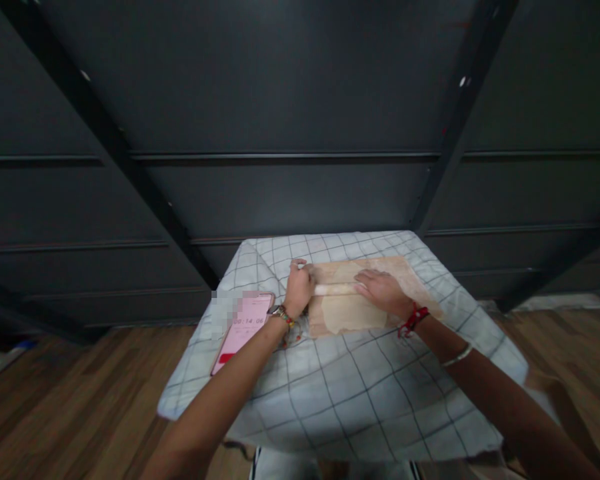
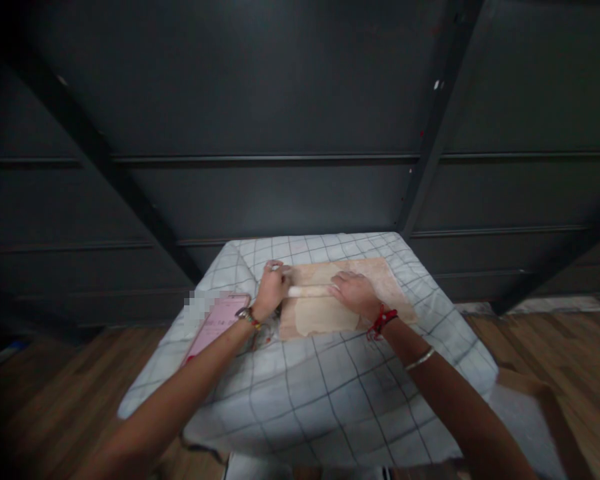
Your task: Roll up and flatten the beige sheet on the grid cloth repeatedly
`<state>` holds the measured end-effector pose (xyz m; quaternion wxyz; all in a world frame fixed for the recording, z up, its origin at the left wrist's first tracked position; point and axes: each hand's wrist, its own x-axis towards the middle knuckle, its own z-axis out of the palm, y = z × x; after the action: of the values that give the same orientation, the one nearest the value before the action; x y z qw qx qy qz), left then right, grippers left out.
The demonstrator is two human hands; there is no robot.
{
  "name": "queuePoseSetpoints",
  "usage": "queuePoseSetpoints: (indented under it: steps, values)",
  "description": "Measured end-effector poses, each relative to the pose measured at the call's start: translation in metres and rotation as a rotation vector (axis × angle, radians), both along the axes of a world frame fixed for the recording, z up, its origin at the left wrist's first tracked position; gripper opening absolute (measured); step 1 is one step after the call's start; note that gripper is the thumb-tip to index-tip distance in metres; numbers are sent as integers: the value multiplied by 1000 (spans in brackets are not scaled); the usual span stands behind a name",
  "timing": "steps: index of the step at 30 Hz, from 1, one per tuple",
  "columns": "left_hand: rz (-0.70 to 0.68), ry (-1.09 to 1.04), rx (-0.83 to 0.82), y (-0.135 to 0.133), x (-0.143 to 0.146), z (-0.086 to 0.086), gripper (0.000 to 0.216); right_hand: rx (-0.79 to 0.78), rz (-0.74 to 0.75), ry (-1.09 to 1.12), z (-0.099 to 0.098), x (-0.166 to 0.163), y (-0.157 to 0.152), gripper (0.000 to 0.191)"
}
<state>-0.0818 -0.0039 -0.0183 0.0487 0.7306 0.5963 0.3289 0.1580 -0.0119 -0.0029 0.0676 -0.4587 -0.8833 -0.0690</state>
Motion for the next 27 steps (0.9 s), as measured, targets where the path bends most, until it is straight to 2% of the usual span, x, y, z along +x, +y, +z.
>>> queuePoseSetpoints:
  steps: [7, 14, 21, 27]
  values:
    - [17, -3, -27, 0, 1, -2, 23, -4, 5, 7, 0, -1, 0, 37]
    - [57, 37, -65, 13, 4, 7, 25, 11, 28, 54, -1, -5, 17, 39]
    - [-17, 25, 4, -5, 5, -1, 21, 15, 125, 85, -15, 6, -5, 39]
    - [57, 60, -75, 13, 12, 7, 24, -63, 80, 75, -5, -4, 32, 43]
